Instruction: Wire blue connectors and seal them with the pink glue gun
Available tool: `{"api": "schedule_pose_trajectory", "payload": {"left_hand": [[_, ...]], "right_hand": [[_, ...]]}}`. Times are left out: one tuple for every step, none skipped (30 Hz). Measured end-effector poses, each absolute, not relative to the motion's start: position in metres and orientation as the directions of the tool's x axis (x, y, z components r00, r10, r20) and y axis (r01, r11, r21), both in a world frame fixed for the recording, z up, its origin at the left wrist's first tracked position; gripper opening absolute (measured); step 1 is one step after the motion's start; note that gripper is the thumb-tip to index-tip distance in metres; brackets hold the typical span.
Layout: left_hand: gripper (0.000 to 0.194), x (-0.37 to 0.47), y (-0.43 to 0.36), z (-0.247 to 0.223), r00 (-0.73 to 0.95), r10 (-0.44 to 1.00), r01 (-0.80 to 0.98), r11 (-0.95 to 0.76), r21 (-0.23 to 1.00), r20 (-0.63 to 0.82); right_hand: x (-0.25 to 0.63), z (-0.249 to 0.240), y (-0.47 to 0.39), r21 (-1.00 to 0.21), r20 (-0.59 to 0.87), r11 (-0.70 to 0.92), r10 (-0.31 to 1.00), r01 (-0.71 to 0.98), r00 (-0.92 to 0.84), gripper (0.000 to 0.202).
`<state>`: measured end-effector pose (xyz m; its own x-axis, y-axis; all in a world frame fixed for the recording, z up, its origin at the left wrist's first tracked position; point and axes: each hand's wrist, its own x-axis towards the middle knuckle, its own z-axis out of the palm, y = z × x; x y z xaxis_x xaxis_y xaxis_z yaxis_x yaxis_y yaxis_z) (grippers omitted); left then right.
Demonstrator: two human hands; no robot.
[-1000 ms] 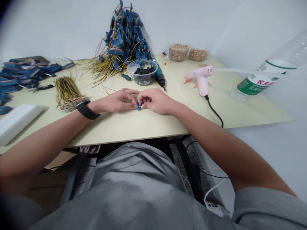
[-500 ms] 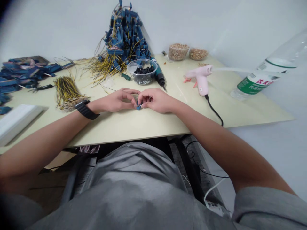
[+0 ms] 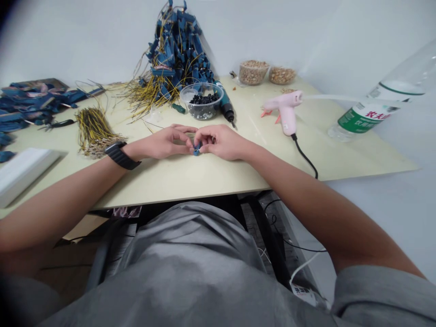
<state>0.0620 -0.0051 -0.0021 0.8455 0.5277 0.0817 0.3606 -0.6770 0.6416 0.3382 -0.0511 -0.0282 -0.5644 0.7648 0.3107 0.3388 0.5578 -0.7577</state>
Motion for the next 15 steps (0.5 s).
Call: {"api": "schedule_pose_trajectory", "payload": {"left_hand": [[0.037,0.0624,-0.0059,-0.0015,0.846,0.526,0.351,-0.675,0.650,0.089],[0.037,0.0627,-0.0066,-0.0011,0.847,0.523,0.339,-0.674,0.656,0.098],[0.036,0.0630,-0.0070,-0.0007,0.848,0.519,0.330,-0.674,0.661,0.106],[0.036,0.0633,-0.0073,-0.0005,0.850,0.515,0.322,-0.676,0.663,0.111],[0.036,0.0635,-0.0074,-0.0004,0.852,0.511,0.317,-0.678,0.664,0.114],[0.036,0.0637,-0.0073,-0.0004,0.854,0.507,0.314,-0.679,0.663,0.116],[0.036,0.0639,-0.0072,-0.0004,0.855,0.506,0.314,-0.681,0.661,0.116],[0.035,0.0640,-0.0070,-0.0004,0.855,0.505,0.316,-0.683,0.658,0.114],[0.035,0.0641,-0.0067,-0.0005,0.856,0.505,0.317,-0.685,0.656,0.114],[0.034,0.0641,-0.0065,-0.0005,0.857,0.503,0.316,-0.687,0.655,0.114],[0.034,0.0642,-0.0063,-0.0006,0.858,0.501,0.314,-0.688,0.655,0.115],[0.034,0.0642,-0.0061,-0.0008,0.858,0.500,0.312,-0.687,0.656,0.115],[0.034,0.0641,-0.0060,-0.0009,0.857,0.501,0.312,-0.685,0.658,0.115],[0.034,0.0641,-0.0059,-0.0010,0.856,0.504,0.314,-0.682,0.660,0.114],[0.035,0.0640,-0.0058,-0.0012,0.854,0.507,0.317,-0.679,0.662,0.112]], "right_hand": [[0.3380,-0.0279,-0.0516,-0.764,0.306,0.549,0.770,0.337,-0.560,0.018],[0.3378,-0.0277,-0.0520,-0.770,0.299,0.541,0.774,0.339,-0.558,0.021],[0.3377,-0.0275,-0.0523,-0.773,0.294,0.535,0.779,0.342,-0.554,0.023],[0.3377,-0.0274,-0.0525,-0.774,0.290,0.530,0.782,0.346,-0.551,0.024],[0.3377,-0.0273,-0.0525,-0.774,0.287,0.527,0.785,0.350,-0.548,0.024],[0.3379,-0.0272,-0.0524,-0.773,0.286,0.527,0.787,0.354,-0.547,0.024],[0.3380,-0.0271,-0.0524,-0.770,0.285,0.528,0.787,0.358,-0.548,0.024],[0.3381,-0.0270,-0.0523,-0.768,0.284,0.529,0.786,0.360,-0.549,0.023],[0.3382,-0.0268,-0.0524,-0.768,0.284,0.530,0.786,0.360,-0.550,0.022],[0.3381,-0.0265,-0.0525,-0.768,0.283,0.529,0.786,0.360,-0.550,0.021],[0.3379,-0.0261,-0.0528,-0.770,0.283,0.527,0.787,0.359,-0.548,0.020],[0.3376,-0.0255,-0.0532,-0.772,0.281,0.524,0.790,0.360,-0.545,0.019],[0.3372,-0.0249,-0.0537,-0.773,0.278,0.520,0.793,0.363,-0.543,0.018],[0.3368,-0.0242,-0.0541,-0.773,0.272,0.516,0.795,0.369,-0.541,0.017],[0.3364,-0.0236,-0.0545,-0.772,0.267,0.513,0.798,0.376,-0.541,0.016]]}}
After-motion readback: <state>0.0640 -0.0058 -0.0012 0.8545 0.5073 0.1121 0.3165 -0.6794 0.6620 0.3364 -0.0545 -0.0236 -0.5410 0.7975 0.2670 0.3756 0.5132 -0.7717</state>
